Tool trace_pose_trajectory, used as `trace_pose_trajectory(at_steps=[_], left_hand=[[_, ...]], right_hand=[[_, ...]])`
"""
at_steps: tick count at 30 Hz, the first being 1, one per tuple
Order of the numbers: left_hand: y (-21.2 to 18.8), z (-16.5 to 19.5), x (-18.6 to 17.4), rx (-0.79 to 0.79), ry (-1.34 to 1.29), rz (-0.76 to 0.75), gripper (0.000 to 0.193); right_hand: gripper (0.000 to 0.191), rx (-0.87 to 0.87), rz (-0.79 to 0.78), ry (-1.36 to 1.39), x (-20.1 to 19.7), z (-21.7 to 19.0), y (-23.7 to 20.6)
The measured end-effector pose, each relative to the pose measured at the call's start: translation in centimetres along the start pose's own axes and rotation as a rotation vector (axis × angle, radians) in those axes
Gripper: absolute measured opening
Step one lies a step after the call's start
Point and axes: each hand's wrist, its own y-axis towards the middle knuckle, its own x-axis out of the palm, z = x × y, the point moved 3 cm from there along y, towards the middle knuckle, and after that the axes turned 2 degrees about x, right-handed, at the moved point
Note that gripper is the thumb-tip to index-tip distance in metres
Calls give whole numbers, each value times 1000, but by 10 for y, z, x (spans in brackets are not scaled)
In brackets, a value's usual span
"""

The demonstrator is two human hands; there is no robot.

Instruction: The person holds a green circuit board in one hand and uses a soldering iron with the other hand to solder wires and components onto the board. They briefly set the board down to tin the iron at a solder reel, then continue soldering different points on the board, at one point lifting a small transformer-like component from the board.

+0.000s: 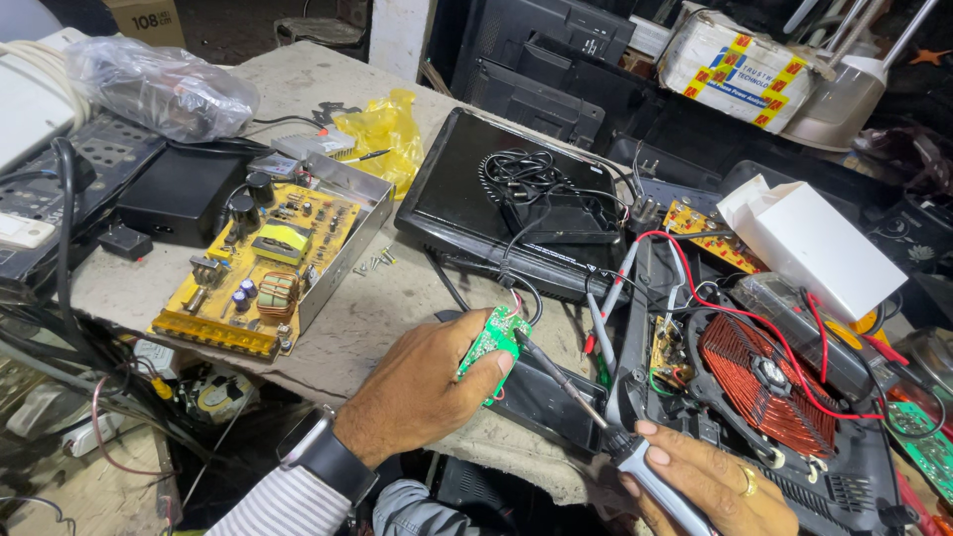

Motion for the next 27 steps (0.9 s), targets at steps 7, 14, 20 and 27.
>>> trace_pose_trajectory(at_steps=[7, 14, 20, 27], left_hand=[[0, -2, 0, 0, -7, 3, 40], [1, 1, 1, 12, -14, 6, 39], [2, 1, 8, -7, -18, -12, 37], [7, -31, 41, -145, 190, 3, 41]], right_hand=[[42, -22, 3, 34, 1, -1, 5], [45, 46, -80, -19, -21, 19, -18], [42, 112, -35, -8, -64, 59, -76], [39, 321, 468, -26, -168, 26, -185]])
